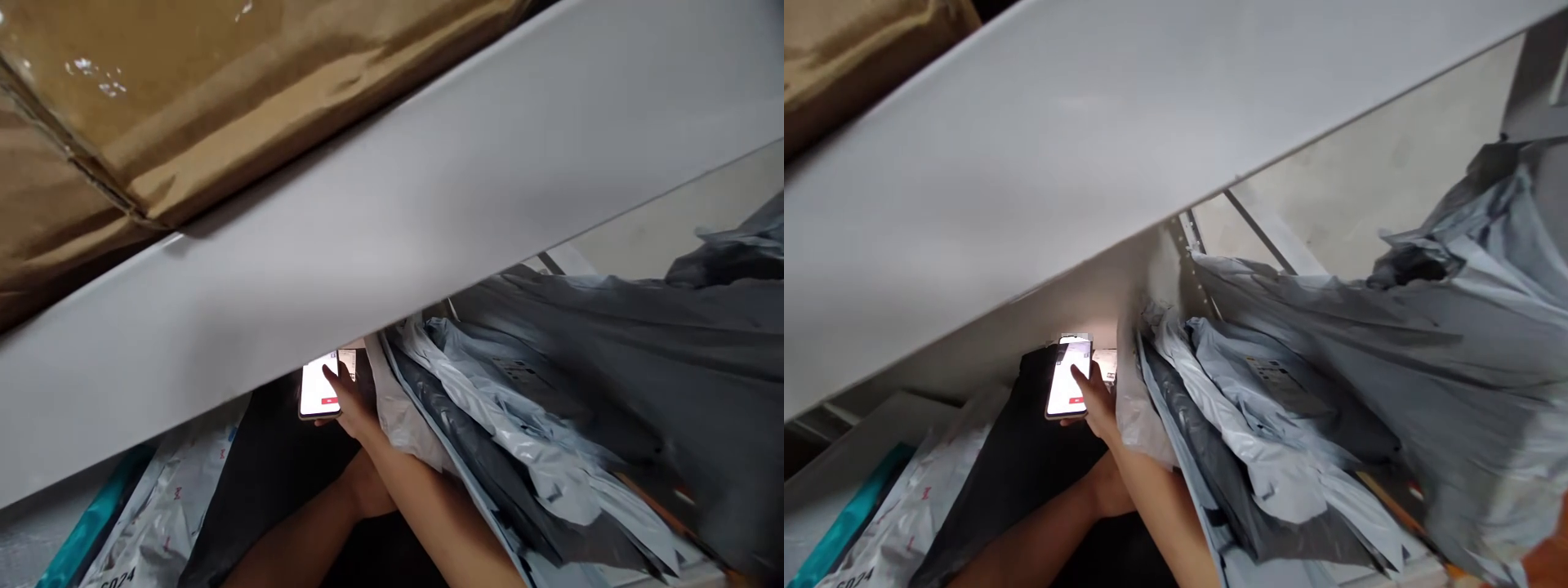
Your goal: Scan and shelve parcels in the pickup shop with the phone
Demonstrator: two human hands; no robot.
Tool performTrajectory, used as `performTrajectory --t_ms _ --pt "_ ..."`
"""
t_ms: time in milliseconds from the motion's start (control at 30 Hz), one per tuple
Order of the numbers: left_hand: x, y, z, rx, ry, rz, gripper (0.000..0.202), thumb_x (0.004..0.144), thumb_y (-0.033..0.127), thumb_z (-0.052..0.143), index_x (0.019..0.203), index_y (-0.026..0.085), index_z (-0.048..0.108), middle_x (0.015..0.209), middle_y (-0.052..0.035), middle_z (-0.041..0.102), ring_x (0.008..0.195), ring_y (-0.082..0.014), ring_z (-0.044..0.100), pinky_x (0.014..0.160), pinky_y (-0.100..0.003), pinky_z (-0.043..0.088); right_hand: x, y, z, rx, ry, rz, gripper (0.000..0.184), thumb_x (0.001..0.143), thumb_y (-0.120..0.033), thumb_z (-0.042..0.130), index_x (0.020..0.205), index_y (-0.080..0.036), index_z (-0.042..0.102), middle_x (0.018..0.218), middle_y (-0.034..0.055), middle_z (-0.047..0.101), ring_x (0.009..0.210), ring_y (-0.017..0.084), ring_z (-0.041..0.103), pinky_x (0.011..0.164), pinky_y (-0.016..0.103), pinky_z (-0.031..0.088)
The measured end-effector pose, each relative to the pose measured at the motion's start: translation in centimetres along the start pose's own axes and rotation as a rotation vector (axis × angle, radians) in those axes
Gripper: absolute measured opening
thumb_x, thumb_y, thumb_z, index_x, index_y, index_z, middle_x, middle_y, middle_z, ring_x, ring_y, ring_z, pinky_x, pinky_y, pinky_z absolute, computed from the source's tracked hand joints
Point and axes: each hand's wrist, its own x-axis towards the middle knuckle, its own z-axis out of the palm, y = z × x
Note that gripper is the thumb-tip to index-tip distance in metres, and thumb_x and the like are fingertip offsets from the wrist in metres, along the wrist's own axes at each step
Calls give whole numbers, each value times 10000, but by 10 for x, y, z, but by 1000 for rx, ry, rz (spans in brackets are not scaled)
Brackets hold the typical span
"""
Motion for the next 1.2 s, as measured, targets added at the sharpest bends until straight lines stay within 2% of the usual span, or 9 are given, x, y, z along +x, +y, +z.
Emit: performTrajectory --t_ms 133,267,400,567,733,1067,1133,1200 --pt "0 9 -5 -37 -30 63 693 886 396 558 1506 233 294 1560 -67 315 1428 -273 290 1187 -429 212 4 -1 -4 -5 -22 4 564 766 -660 575 1149 -269 440 805 -10 583 558 191 632 340 282 499" --pt "0 14 -8 32 10 129 667 875 335 553 1493 247 317 1527 -65 380 1411 -264 327 1189 -425 209 6 1 -6 -16 -21 15 557 781 -667 553 1148 -260 455 848 23 632 573 201 645 372 293 501" --pt "0 13 -7 182 21 215 608 861 309 543 1446 215 404 1481 -94 446 1407 -289 332 1185 -473 204 7 1 -8 -25 -9 16 530 803 -652 532 1146 -254 469 886 47 670 589 208 659 395 300 505" --pt "0 13 -6 191 14 183 602 861 315 530 1439 195 410 1446 -105 488 1387 -295 367 1174 -477 232 5 1 -8 -32 -5 2 541 821 -643 517 1174 -235 475 894 67 681 597 224 672 388 307 506" --pt "1 9 -5 190 18 201 549 860 327 532 1392 198 479 1432 -87 507 1385 -268 376 1175 -438 237 4 0 -7 -26 0 -13 559 806 -671 522 1142 -227 484 824 47 658 549 205 646 383 300 493" --pt "1 11 -6 178 19 145 528 899 295 474 1421 218 449 1414 -52 528 1389 -259 368 1168 -427 254 5 0 -7 -17 1 -24 586 797 -685 534 1147 -217 495 773 35 630 558 205 633 388 300 493" --pt "-1 11 -8 283 -24 170 568 891 310 479 1448 218 411 1467 -68 469 1401 -278 343 1174 -465 228 5 0 -8 -21 4 -25 576 805 -671 533 1151 -212 495 791 47 644 565 212 641 383 299 489" --pt "-12 12 -8 429 -99 135 675 851 356 543 1482 225 345 1545 -97 341 1427 -334 271 1168 -569 163 5 2 -10 -28 12 -20 582 795 -670 544 1153 -214 494 822 65 663 582 226 654 372 296 484"
